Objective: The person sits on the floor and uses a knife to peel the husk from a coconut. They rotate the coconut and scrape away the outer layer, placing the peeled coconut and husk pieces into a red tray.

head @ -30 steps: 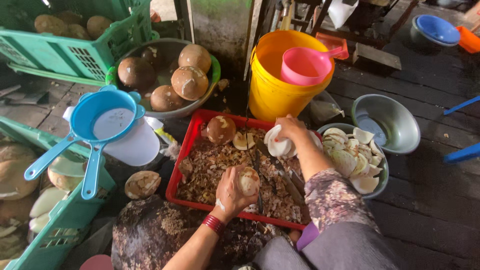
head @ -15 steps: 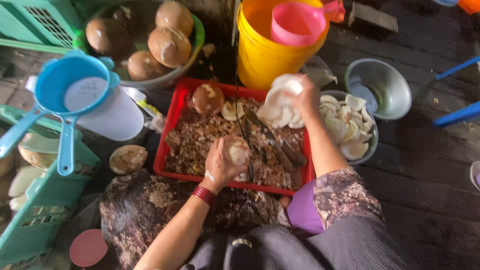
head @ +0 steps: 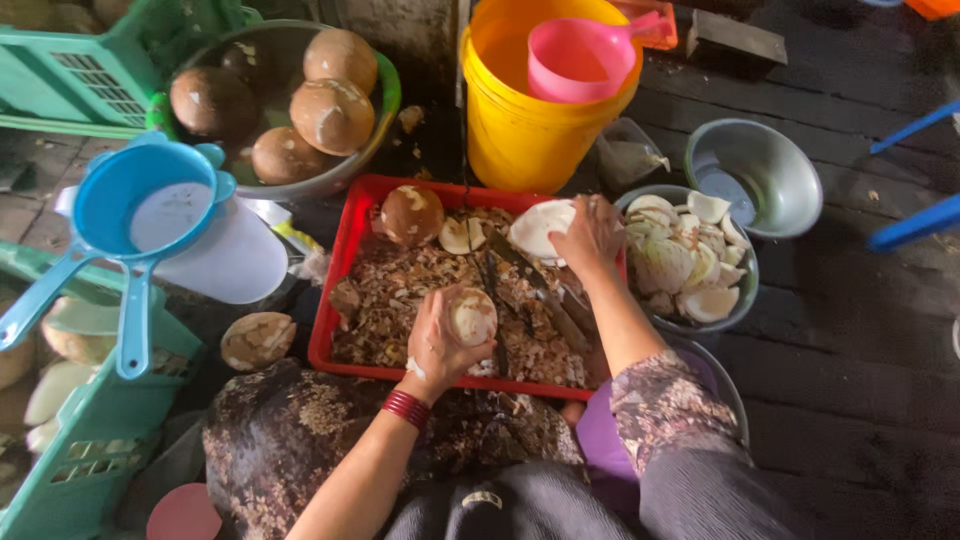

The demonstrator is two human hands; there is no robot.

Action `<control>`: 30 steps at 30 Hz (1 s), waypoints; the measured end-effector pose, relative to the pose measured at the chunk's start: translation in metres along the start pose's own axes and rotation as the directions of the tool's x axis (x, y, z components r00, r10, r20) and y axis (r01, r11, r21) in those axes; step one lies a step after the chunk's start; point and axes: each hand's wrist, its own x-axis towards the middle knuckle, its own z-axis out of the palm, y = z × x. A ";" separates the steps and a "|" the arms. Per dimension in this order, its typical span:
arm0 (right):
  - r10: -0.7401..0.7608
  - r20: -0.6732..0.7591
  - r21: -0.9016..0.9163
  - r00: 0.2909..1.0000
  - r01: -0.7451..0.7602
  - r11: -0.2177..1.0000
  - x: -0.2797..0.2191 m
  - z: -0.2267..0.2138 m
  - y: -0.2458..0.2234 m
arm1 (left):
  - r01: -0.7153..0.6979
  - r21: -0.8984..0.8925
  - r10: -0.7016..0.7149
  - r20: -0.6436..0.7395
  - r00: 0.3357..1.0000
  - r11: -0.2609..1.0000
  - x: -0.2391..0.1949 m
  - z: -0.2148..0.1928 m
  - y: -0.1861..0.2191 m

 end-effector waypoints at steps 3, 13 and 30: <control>-0.001 0.174 0.041 0.985 -0.006 0.999 0.009 -0.011 0.008 | 0.025 0.004 -0.025 -0.004 1.000 1.000 0.000 0.004 0.000; 0.257 0.419 -0.036 0.871 -0.266 0.963 0.019 -0.032 -0.007 | 0.062 0.006 -0.062 0.031 0.998 0.998 0.001 0.000 0.009; 0.099 0.243 0.279 0.965 -0.168 0.945 0.016 -0.018 0.049 | 0.039 0.026 -0.039 -0.001 0.999 0.999 0.001 0.002 0.007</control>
